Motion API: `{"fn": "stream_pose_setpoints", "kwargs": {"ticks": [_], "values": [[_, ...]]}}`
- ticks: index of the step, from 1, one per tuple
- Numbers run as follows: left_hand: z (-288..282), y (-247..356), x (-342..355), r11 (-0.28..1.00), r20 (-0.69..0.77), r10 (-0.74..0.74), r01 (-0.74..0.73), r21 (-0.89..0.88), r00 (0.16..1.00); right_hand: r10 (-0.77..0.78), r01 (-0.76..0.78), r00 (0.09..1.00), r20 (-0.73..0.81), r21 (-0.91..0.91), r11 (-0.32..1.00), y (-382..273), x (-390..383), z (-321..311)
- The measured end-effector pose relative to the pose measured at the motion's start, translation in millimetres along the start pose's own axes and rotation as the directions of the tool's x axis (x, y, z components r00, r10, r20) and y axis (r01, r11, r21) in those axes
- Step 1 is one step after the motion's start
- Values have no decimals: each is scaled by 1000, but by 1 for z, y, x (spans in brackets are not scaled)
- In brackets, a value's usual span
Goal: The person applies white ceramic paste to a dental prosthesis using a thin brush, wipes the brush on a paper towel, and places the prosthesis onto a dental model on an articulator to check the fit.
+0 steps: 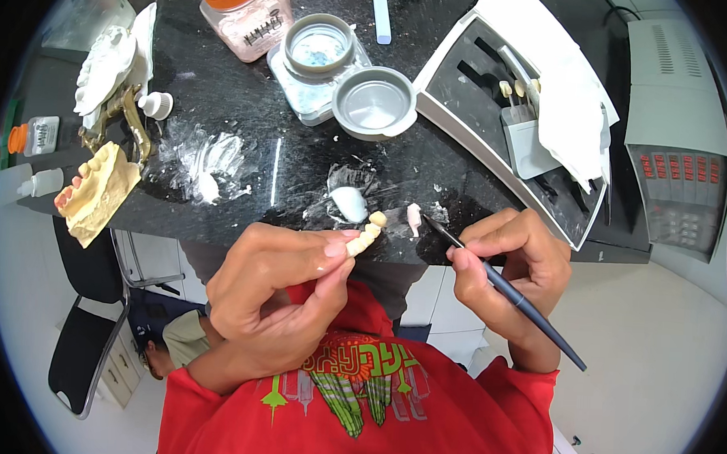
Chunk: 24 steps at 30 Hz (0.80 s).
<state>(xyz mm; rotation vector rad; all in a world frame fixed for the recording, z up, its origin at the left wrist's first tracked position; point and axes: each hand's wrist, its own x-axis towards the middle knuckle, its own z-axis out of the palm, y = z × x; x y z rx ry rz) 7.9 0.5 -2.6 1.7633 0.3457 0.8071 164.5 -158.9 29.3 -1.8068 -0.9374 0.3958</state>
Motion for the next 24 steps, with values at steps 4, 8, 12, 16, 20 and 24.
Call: {"fn": "stream_pose_setpoints", "kwargs": {"ticks": [4,8,12,16,20,24], "values": [[-1,4,1,999,36,-25,24,26,999,35,-35,999,21,-14,999,-5,3,1],[-1,6,0,998,46,-48,46,38,998,62,-56,993,102,-55,997,-11,6,-3],[0,6,1,999,38,-29,28,40,999,1,0,999,46,-33,999,-6,7,0],[1,0,1,999,-7,15,-15,33,1000,18,-15,998,65,-47,999,-7,7,0],[0,1,2,998,5,10,-10,62,1000,21,-16,993,119,-49,999,-13,8,-3],[4,5,5,996,-7,26,-25,80,1000,-120,121,993,-19,119,986,-2,3,4]]}}
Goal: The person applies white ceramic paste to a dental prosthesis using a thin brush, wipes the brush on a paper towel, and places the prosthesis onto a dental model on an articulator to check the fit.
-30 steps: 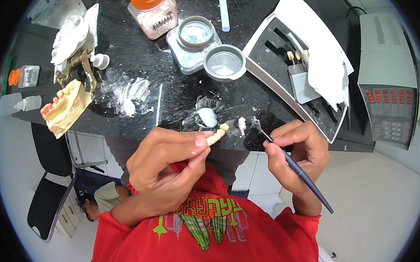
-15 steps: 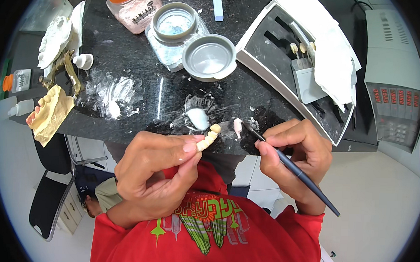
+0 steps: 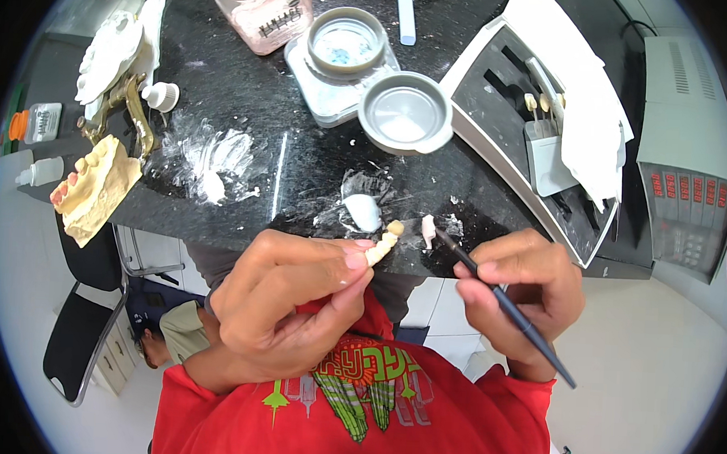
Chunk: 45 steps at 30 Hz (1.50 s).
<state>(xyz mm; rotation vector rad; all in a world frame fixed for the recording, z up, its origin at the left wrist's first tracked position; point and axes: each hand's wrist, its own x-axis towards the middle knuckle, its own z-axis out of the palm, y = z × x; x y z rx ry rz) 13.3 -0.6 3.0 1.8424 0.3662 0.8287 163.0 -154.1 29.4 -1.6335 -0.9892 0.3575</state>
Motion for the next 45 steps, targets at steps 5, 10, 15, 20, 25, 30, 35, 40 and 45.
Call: {"fn": "stream_pose_setpoints", "kwargs": {"ticks": [5,10,15,20,25,30,35,40,45], "values": [[1,1,-1,999,-10,10,-9,51,1000,-127,127,986,107,3,992,-1,6,7],[3,1,-2,999,-18,40,-39,37,999,-186,192,978,100,-59,980,-2,9,12],[1,-1,-1,996,14,69,-70,48,998,-212,221,970,119,-70,973,4,8,13],[-1,0,-2,996,27,65,-66,53,998,-217,227,969,116,-78,971,3,8,15],[-2,0,-2,996,53,75,-77,39,996,-216,227,969,120,-89,970,3,10,15],[-2,-1,-3,996,47,79,-81,37,996,-211,222,969,129,-82,972,3,10,13],[-1,0,-2,996,36,81,-82,40,996,-215,225,970,117,-85,971,4,10,14],[-1,-1,-3,995,51,91,-93,44,995,-205,219,968,142,-90,972,3,10,13],[-3,-4,-6,988,92,143,-148,50,985,-214,224,968,129,-70,972,3,10,14]]}}
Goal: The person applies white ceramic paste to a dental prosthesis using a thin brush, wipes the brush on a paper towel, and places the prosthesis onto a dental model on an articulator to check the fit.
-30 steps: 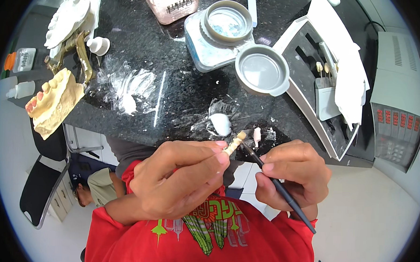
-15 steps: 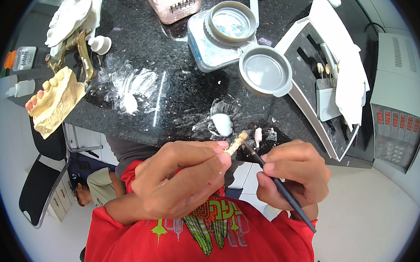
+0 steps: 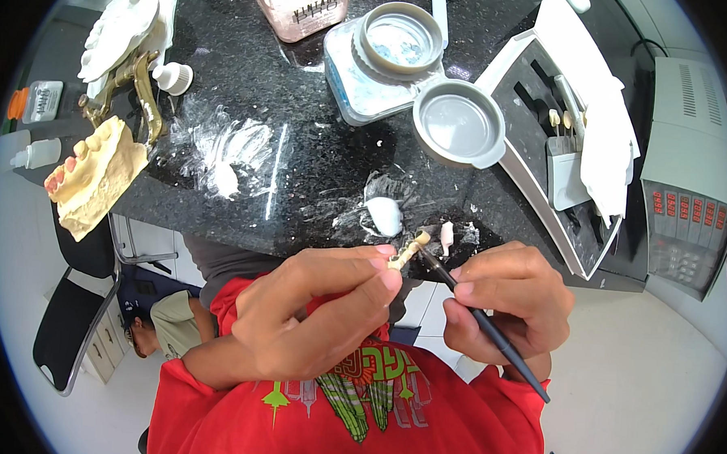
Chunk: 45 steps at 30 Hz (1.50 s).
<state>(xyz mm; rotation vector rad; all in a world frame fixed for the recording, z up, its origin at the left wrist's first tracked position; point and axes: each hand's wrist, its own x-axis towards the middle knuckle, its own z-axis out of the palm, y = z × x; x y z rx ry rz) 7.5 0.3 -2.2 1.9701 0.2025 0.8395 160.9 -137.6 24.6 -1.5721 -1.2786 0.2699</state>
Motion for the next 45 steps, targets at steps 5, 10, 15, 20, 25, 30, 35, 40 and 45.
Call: {"fn": "stream_pose_setpoints", "kwargs": {"ticks": [5,10,15,20,25,30,35,40,45], "values": [[2,-4,-4,998,-6,65,-64,19,998,7,-7,1000,9,-8,1000,-1,0,-1],[2,-4,-3,997,-13,71,-71,28,997,8,-8,1000,1,-7,1000,0,-1,-1],[4,6,6,994,-77,-107,105,-28,991,4,-4,999,-32,-7,1000,1,-4,-1],[5,7,10,989,-130,-147,145,-22,981,-6,6,1000,-8,-6,1000,0,-2,-1],[5,6,10,990,-129,-142,140,-27,981,16,-16,1000,13,-28,999,-1,-1,0],[4,6,9,990,-122,-138,135,-29,983,5,-5,1000,-6,-17,1000,-1,-2,0],[6,6,8,990,-138,-141,138,-31,980,-6,6,1000,-2,-24,1000,0,-2,-1],[6,5,9,988,-139,-150,145,-45,979,-4,4,1000,-18,-16,1000,1,-4,-1],[7,5,7,987,-158,-160,153,-52,975,123,-124,989,-79,-5,992,-8,-7,-10]]}}
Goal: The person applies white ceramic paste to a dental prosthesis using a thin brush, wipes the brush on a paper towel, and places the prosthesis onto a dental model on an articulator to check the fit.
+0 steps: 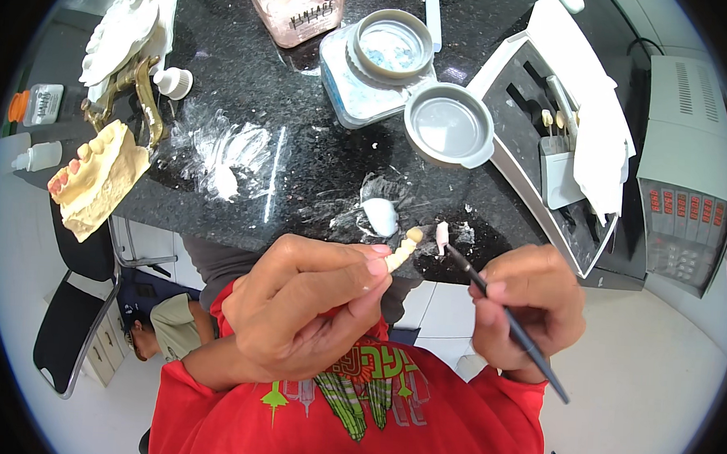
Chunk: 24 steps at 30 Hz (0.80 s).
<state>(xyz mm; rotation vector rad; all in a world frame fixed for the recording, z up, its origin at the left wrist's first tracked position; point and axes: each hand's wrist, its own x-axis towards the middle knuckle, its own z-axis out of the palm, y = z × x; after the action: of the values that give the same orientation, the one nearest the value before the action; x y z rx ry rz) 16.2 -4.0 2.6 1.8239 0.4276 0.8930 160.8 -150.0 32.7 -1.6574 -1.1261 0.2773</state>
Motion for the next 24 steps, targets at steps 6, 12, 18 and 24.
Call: {"fn": "stream_pose_setpoints", "kwargs": {"ticks": [6,12,18,24], "values": [[-3,-2,-1,999,40,-13,15,-31,999,83,-81,996,19,-84,993,5,-2,-6],[-6,-2,0,999,70,4,-2,-33,998,111,-109,994,10,-120,987,2,-2,-5],[-4,-3,-2,999,41,5,-3,-42,999,-31,35,998,50,-92,995,8,0,-4],[-2,-5,-4,999,25,24,-23,-28,999,-27,25,1000,13,124,992,-1,-8,8]]}}
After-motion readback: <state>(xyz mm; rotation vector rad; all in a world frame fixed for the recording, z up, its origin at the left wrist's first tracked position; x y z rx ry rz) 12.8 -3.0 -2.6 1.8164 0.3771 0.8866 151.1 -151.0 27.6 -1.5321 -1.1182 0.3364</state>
